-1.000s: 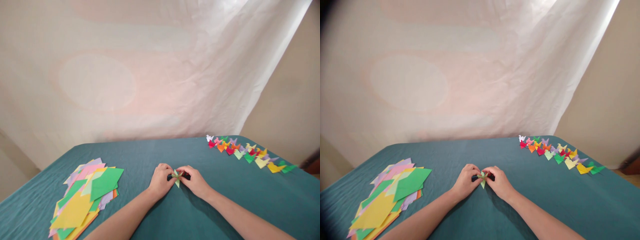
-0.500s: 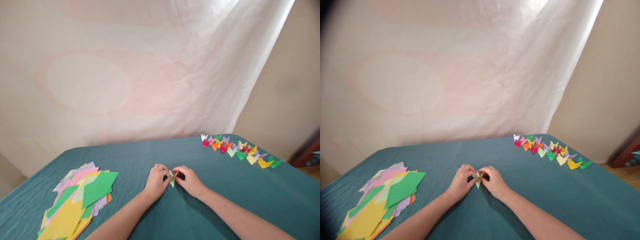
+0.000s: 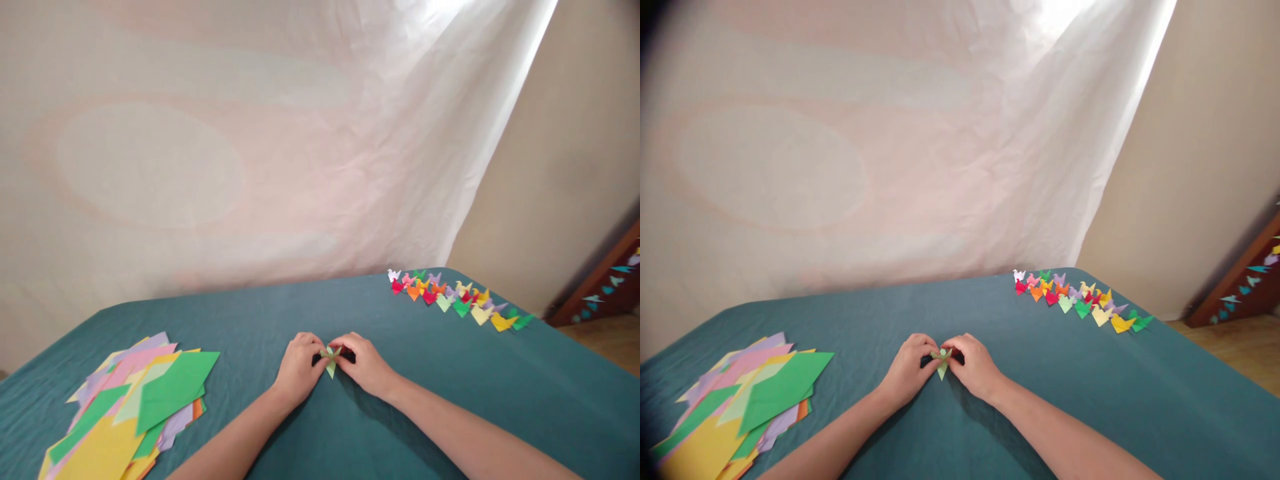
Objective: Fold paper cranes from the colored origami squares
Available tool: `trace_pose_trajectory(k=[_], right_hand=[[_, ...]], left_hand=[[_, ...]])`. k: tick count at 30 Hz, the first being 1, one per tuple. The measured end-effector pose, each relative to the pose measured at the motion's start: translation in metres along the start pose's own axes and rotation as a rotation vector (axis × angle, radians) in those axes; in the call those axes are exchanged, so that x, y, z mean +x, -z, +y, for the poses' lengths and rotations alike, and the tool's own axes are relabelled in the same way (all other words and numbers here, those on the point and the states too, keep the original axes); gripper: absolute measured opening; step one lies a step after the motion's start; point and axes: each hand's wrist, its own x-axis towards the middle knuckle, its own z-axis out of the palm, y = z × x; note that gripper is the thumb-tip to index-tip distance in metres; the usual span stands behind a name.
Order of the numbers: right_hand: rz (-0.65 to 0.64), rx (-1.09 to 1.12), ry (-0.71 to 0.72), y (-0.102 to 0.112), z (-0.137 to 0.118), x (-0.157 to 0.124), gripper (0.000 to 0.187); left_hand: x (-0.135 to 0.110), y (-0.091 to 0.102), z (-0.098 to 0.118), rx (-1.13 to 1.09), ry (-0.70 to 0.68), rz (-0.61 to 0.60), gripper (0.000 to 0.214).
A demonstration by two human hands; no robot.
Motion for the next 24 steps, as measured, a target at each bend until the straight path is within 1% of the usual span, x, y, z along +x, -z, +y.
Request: trace_pose_trajectory(k=[11,19,24], right_hand=[[-0.017,-0.051,0.001,0.002,-0.004,0.0,0.018],[-0.019,-0.058,0.005,0.001,-0.003,0.0,0.017],[-0.008,-0.047,0.019,0.002,-0.004,-0.001,0.018]], left_hand=[[0.001,0.001,-0.007,-0.054,0.045,-0.034,0.009],[0.001,0.007,-0.007,-0.072,0.027,-0.056,0.007],[0.0,0.009,-0.01,-0.117,0.021,-0.054,0.007]])
